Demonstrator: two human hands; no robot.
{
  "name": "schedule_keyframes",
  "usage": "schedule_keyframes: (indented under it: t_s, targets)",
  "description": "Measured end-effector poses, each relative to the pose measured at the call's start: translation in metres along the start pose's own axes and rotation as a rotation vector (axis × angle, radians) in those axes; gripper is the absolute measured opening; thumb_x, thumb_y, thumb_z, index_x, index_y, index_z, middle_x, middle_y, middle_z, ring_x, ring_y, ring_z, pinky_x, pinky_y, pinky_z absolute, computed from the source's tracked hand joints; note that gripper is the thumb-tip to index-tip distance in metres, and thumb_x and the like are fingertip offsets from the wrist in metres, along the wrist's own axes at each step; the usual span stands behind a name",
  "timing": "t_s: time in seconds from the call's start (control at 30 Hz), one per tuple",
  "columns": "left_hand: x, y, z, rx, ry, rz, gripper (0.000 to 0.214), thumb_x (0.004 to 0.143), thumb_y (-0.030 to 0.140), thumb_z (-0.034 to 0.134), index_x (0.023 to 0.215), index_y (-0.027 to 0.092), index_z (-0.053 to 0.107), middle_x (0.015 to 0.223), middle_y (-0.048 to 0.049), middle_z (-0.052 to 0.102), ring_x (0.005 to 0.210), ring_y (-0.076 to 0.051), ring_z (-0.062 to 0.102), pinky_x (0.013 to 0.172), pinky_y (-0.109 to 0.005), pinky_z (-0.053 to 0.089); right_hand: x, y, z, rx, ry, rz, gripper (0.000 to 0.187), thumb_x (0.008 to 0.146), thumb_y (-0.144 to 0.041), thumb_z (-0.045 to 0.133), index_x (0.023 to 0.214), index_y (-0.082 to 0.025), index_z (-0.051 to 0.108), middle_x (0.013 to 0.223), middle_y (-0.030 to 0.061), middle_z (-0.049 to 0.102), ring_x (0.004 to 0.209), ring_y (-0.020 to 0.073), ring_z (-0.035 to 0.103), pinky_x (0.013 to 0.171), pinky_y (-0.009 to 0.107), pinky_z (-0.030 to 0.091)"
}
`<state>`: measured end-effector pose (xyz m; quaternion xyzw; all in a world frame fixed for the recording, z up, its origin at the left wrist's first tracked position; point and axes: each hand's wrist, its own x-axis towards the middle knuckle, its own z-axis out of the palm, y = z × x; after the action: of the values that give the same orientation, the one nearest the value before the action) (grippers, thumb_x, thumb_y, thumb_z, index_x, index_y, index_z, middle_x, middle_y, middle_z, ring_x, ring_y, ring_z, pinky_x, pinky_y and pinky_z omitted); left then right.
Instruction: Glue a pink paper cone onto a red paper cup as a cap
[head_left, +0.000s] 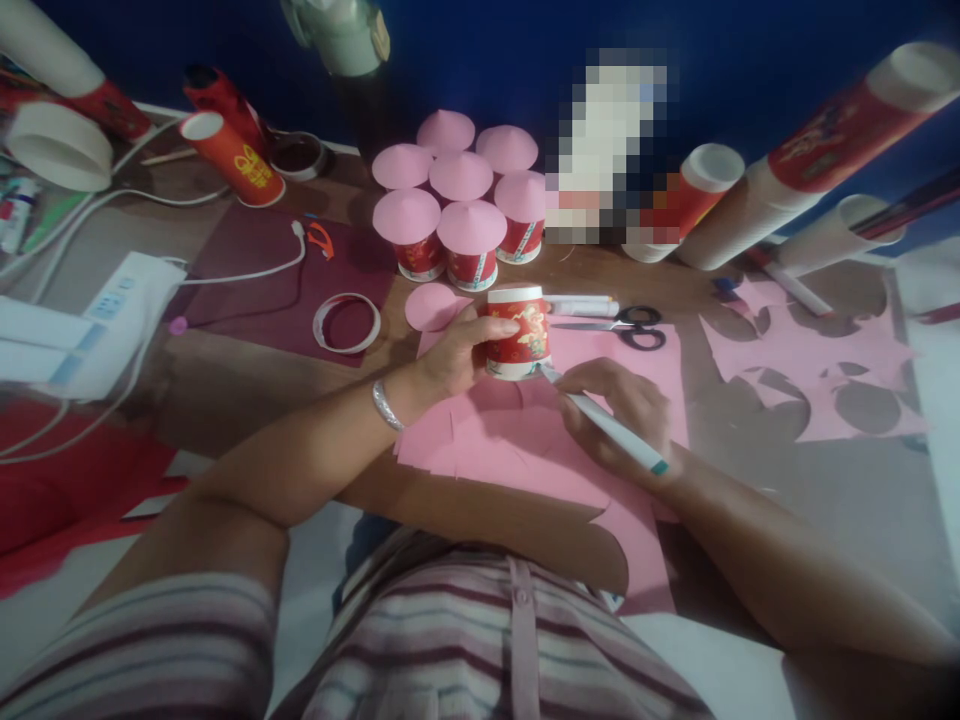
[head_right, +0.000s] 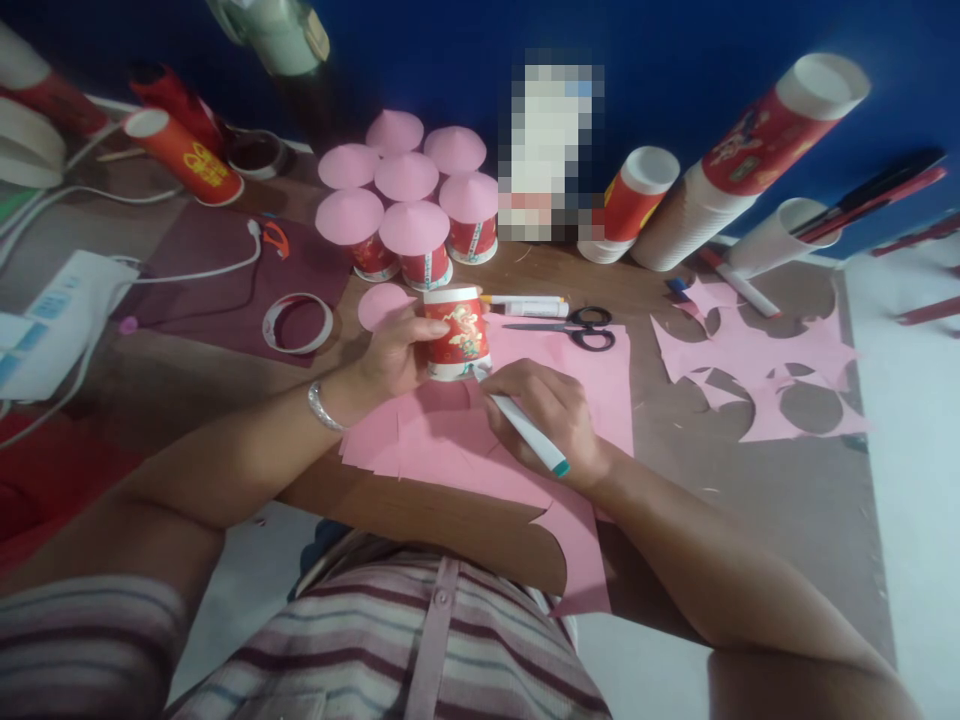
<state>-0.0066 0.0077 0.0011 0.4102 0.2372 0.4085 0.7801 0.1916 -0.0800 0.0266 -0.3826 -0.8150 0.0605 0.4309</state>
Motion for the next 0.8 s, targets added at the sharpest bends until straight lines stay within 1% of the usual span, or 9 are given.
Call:
schedule_keyframes:
  t_s: [0.23, 0.43, 0.57, 0.8]
  targets:
    - [-0.0002, -0.0004, -0.0005, -0.003, 0.013, 0.008, 0.04, 0.079, 0.032, 0.074, 0.116, 0.016, 0.071, 0.1, -0.0096, 0.079, 0.096, -0.026, 0.076, 0.079, -0.033, 0.061, 0.0009, -0.0011, -0.0002, -0.011, 0.018, 0.012, 0.007, 0.097, -0.017, 0.064, 0.102, -0.022, 0.063, 0.083, 0.0023, 0.076, 0.071, 0.0152, 0.074, 0.064, 0.025, 0.06]
    - [-0.0011, 0.0002, 0.0011, 0.021, 0.032, 0.016, 0.041, 0.08, 0.034, 0.074, 0.116, 0.016, 0.071, 0.1, -0.0095, 0.078, 0.099, -0.027, 0.076, 0.082, -0.036, 0.06, -0.0006, -0.0025, 0.0006, 0.0, 0.011, 0.022, 0.007, 0.096, -0.018, 0.066, 0.101, -0.023, 0.064, 0.083, 0.0023, 0.076, 0.07, 0.016, 0.074, 0.063, 0.026, 0.06]
    - [-0.0009, 0.0004, 0.0022, 0.033, 0.026, 0.035, 0.038, 0.08, 0.034, 0.073, 0.114, 0.016, 0.071, 0.101, -0.0094, 0.078, 0.101, -0.026, 0.075, 0.081, -0.034, 0.06, -0.0013, -0.0039, 0.0016, 0.004, 0.0, 0.021, 0.007, 0.096, -0.018, 0.067, 0.101, -0.022, 0.063, 0.084, 0.0028, 0.076, 0.071, 0.0153, 0.075, 0.064, 0.025, 0.06]
    - [-0.0007, 0.0009, 0.0021, 0.05, 0.018, 0.049, 0.036, 0.08, 0.033, 0.073, 0.112, 0.016, 0.07, 0.104, -0.0097, 0.077, 0.1, -0.025, 0.074, 0.073, -0.03, 0.056, -0.0004, -0.005, 0.0009, 0.003, -0.014, 0.013, 0.007, 0.096, -0.019, 0.067, 0.101, -0.023, 0.064, 0.081, 0.0016, 0.075, 0.069, 0.0149, 0.074, 0.063, 0.024, 0.059]
